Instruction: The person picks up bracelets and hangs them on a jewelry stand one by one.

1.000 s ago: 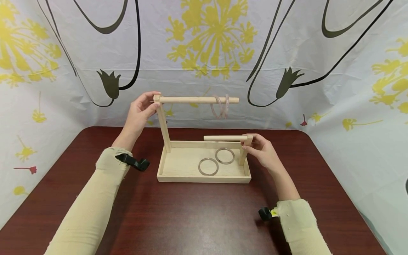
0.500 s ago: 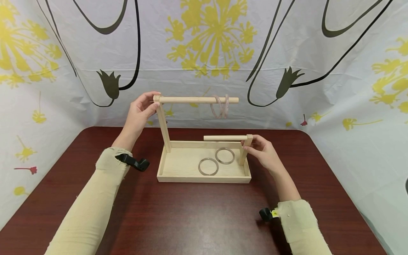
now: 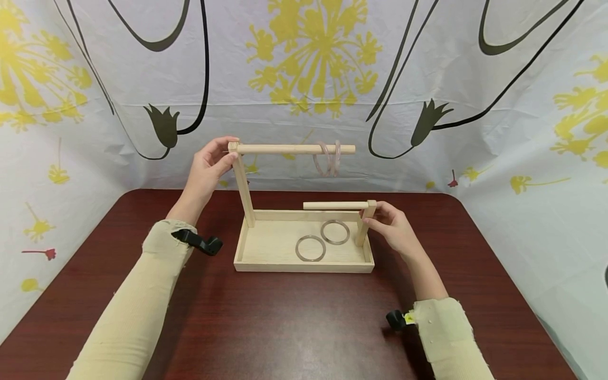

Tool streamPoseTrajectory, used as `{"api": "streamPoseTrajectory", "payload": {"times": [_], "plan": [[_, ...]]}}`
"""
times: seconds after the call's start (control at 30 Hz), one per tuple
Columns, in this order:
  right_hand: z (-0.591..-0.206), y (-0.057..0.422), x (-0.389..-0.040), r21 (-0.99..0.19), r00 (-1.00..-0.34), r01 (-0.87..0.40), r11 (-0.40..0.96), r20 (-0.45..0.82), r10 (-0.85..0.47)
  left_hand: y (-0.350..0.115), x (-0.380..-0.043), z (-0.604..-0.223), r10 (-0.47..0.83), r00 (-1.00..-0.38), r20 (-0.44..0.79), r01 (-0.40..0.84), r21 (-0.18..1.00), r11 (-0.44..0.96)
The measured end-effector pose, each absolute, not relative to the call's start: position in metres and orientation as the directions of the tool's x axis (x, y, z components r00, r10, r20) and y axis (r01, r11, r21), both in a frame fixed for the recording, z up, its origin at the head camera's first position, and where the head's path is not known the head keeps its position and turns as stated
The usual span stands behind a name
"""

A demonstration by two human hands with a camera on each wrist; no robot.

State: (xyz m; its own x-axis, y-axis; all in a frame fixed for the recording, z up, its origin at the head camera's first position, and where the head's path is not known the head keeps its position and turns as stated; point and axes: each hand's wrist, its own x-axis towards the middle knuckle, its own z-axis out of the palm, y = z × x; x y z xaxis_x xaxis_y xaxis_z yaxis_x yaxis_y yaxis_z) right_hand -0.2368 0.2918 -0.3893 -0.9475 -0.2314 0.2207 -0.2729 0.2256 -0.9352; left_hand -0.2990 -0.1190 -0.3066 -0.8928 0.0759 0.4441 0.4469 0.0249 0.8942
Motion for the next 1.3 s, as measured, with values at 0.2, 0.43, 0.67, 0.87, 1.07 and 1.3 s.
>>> {"api": "streamPoseTrajectory", "payload": {"times": [0.2,0.43,0.67,0.87,1.07,1.3], "plan": [[-0.39,0.292,-0.238,-0.94,-0.948,-0.27,0.21,0.221,-0.229,-0.119,-0.298,-0.306,0.075,-0.892,0.445,0.447,0.894,0.016],[-0.39,0.291,-0.238,-0.942,-0.952,-0.262,0.209,0.216,-0.216,-0.119,-0.299,-0.305,0.079,-0.892,0.445,0.448,0.894,0.019],[-0.391,0.29,-0.236,-0.939,-0.956,-0.258,0.228,0.214,-0.202,-0.119,-0.299,-0.305,0.087,-0.89,0.448,0.452,0.892,0.026],[-0.392,0.287,-0.235,-0.939,-0.959,-0.258,0.227,0.22,-0.177,-0.122,-0.298,-0.303,0.109,-0.886,0.451,0.458,0.887,0.052],[-0.392,0.285,-0.235,-0.933,-0.964,-0.248,0.26,0.211,-0.16,-0.126,-0.293,-0.297,0.142,-0.881,0.451,0.467,0.875,0.124],[-0.393,0.287,-0.235,-0.926,-0.97,-0.229,0.299,0.191,-0.153,-0.127,-0.286,-0.292,0.148,-0.874,0.462,0.485,0.827,0.284]]}}
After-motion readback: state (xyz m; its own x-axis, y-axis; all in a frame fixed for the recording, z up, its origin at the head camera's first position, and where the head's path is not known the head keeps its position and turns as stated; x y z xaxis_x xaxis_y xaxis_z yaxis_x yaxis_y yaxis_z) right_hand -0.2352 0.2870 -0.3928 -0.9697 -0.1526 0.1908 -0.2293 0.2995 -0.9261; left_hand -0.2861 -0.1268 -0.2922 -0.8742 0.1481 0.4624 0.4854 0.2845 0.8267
